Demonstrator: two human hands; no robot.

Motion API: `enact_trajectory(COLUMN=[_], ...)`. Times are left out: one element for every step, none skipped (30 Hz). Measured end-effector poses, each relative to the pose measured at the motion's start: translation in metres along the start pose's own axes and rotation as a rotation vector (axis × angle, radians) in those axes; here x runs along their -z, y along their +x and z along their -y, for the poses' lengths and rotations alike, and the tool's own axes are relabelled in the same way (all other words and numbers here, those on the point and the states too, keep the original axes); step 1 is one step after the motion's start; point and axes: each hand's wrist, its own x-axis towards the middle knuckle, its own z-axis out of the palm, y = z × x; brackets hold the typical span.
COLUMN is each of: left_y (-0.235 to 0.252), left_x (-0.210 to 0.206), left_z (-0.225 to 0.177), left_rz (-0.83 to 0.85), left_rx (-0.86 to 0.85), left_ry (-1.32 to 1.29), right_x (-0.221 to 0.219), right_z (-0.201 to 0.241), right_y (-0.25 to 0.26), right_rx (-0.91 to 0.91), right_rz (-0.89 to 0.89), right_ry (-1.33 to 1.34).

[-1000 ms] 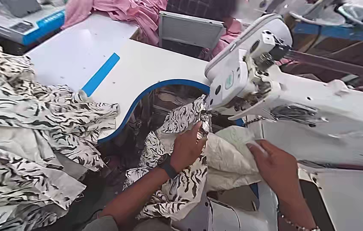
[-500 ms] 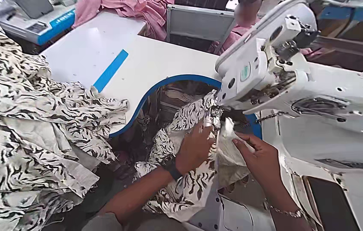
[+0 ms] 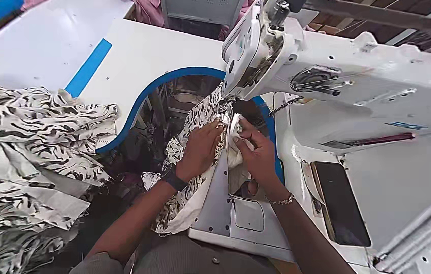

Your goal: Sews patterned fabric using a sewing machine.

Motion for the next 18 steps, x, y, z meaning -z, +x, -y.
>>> enact_trajectory(left_y=[0.001, 0.002, 0.002, 0.003, 0.003, 0.004, 0.004, 0.003, 0.002, 0.002, 0.002, 0.002, 0.003, 0.003, 0.003, 0.002, 0.002, 0.003], left_x=[-0.002, -0.005, -0.008, -0.009, -0.008, -0.007, -0.006, -0.005, -0.005, -0.005, -0.005, -0.004, -0.004, -0.005, -0.006, -0.007, -0.006, -0.006], left_z=[-0.001, 0.0, 0.002, 0.003, 0.005, 0.005, 0.004, 0.002, 0.0, -0.001, -0.001, 0.001, 0.004, 0.006, 0.008, 0.01, 0.011, 0.012], left_rz=[-0.021, -0.028, -0.042, -0.045, -0.044, -0.045, -0.036, -0.015, -0.008, -0.005, 0.001, 0.006, 0.006, -0.004, -0.013, -0.015, -0.012, -0.013], left_rx=[0.014, 0.016, 0.007, 0.0, -0.003, -0.01, -0.012, -0.005, -0.008, -0.015, -0.021, -0.032, -0.044, -0.05, -0.051, -0.051, -0.049, -0.053], left_ry=[-0.011, -0.005, 0.008, 0.031, 0.065, 0.096, 0.117, 0.121, 0.124, 0.122, 0.112, 0.097, 0.076, 0.06, 0.045, 0.029, 0.026, 0.038], right_x=[0.0, 0.001, 0.004, 0.009, 0.014, 0.019, 0.021, 0.021, 0.017, 0.012, 0.006, 0.001, -0.001, -0.002, -0.001, -0.001, -0.001, -0.002], right_z=[0.001, 0.002, 0.002, 0.001, 0.0, 0.0, 0.002, 0.004, 0.006, 0.008, 0.008, 0.009, 0.009, 0.009, 0.009, 0.009, 0.01, 0.01], right_y=[0.001, 0.002, 0.004, 0.005, 0.008, 0.011, 0.014, 0.014, 0.013, 0.012, 0.011, 0.009, 0.008, 0.008, 0.008, 0.006, 0.005, 0.005], right_rx=[-0.002, -0.024, -0.062, -0.093, -0.105, -0.097, -0.08, -0.061, -0.04, -0.015, 0.005, 0.014, 0.024, 0.033, 0.037, 0.029, 0.013, -0.003], right_rz=[-0.068, -0.127, -0.159, -0.179, -0.196, -0.198, -0.172, -0.108, -0.019, 0.073, 0.138, 0.178, 0.207, 0.232, 0.249, 0.261, 0.268, 0.267], right_ry=[-0.064, -0.127, -0.173, -0.215, -0.245, -0.261, -0.261, -0.249, -0.237, -0.234, -0.235, -0.234, -0.239, -0.238, -0.255, -0.253, -0.24, -0.218])
